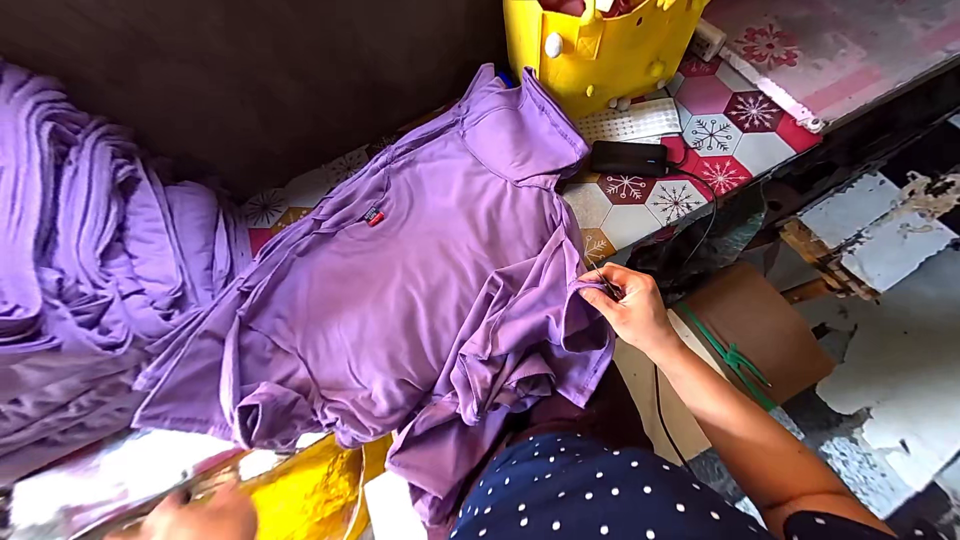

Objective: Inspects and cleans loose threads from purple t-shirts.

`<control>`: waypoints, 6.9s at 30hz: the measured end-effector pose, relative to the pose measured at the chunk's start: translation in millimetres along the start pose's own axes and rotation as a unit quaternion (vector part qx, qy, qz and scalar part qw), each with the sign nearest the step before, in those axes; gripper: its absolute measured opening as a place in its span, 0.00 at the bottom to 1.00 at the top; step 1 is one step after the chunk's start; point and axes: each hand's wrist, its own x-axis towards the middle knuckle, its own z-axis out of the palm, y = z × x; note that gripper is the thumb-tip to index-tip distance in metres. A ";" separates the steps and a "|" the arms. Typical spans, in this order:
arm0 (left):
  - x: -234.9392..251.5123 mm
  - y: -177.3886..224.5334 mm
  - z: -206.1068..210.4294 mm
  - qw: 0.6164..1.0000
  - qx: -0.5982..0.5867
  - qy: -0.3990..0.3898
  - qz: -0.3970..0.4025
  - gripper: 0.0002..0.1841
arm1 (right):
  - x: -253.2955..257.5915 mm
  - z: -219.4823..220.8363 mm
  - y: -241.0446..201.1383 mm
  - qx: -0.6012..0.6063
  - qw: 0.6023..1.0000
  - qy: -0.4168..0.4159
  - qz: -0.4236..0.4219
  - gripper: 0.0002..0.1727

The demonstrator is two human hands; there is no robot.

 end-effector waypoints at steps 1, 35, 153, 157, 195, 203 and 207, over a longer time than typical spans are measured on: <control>-10.1 38.4 3.1 0.987 -0.109 0.002 0.115 0.29 | 2.9 2.2 -4.0 -0.012 1.000 -0.005 0.011 0.08; -78.8 337.9 43.2 0.700 -0.531 -0.441 0.183 0.14 | 34.3 -7.5 0.6 -0.055 0.995 -0.005 -0.085 0.04; -83.6 328.8 46.3 0.702 -0.512 -0.378 0.320 0.19 | 17.1 -18.0 24.1 -0.059 0.989 -0.070 0.120 0.23; -70.9 300.9 67.1 0.779 -0.498 -0.211 0.317 0.17 | -24.4 -0.2 23.7 -0.033 0.989 0.049 -0.135 0.04; -120.8 282.3 96.8 0.713 -0.613 -0.246 0.235 0.15 | -8.6 36.1 -16.7 -0.022 0.972 -0.141 0.185 0.13; -109.0 277.3 92.1 0.767 -0.473 -0.148 0.407 0.12 | -24.3 58.9 -35.7 -0.249 0.954 -0.028 -0.165 0.04; -107.9 273.8 103.0 0.770 -0.512 -0.088 0.371 0.07 | -20.9 59.3 -37.5 -0.135 0.982 -0.060 -0.114 0.06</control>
